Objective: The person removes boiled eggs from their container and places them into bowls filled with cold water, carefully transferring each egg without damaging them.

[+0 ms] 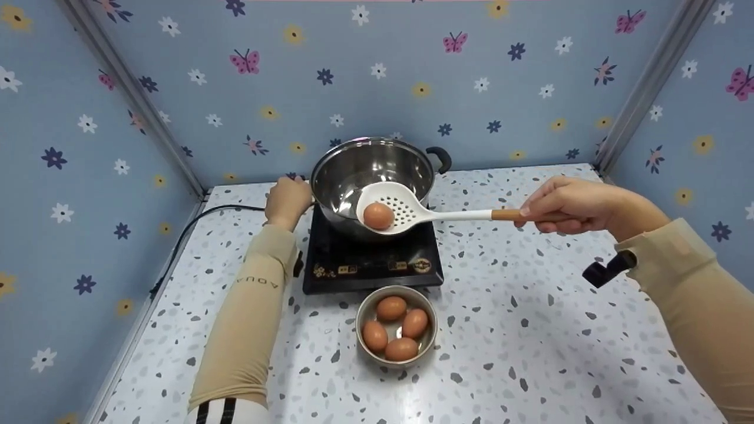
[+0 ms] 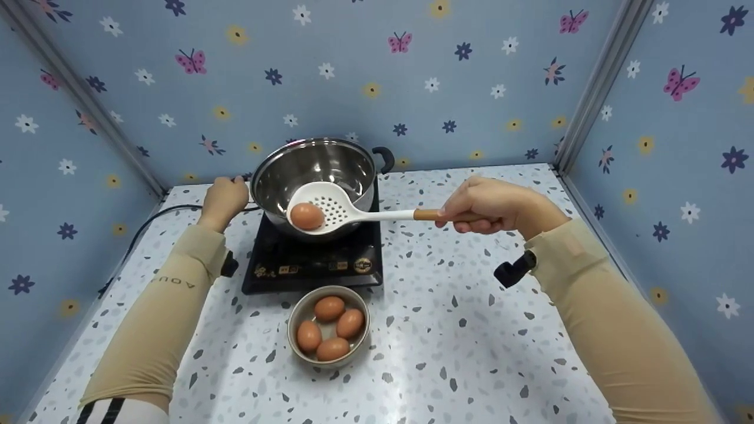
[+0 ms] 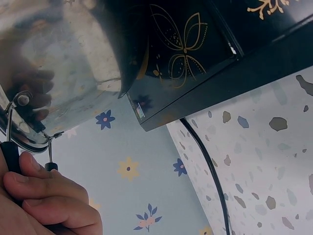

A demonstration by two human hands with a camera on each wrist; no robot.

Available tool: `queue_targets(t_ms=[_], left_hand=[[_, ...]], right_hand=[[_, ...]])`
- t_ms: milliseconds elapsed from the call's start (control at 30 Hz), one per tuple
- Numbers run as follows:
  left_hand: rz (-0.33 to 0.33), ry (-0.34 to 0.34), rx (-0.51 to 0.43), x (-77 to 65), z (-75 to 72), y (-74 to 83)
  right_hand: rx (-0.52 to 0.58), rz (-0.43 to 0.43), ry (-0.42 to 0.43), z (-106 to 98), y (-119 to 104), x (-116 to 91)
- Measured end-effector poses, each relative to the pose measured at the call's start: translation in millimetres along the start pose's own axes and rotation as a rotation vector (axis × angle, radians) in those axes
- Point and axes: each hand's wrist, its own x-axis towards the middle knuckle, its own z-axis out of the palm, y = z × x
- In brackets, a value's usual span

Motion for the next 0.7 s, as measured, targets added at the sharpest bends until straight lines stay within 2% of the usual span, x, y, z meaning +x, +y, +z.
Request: queue_targets(t_ms=[233, 400, 567, 700], left_hand=[[-0.001, -0.008, -0.005, -1.4, -2.0, 0.9], [0.008, 0.001, -0.002, -1.6, -2.1, 1.0], [0.038, -0.002, 0.006, -0.8, -1.0, -0.6], [0.035, -0.003, 0.0, -1.5, -0.8, 0.0]], right_hand=[[0.035, -0.033, -0.072, 0.1, 10.9, -5.2], [0.015, -0.067, -0.099, 1.0, 16.9, -7.6], [0.006, -0.063, -0.114, 3.0, 23.4, -9.6], [-0.001, -0.048, -0.131, 5.1, 29.9, -9.4]])
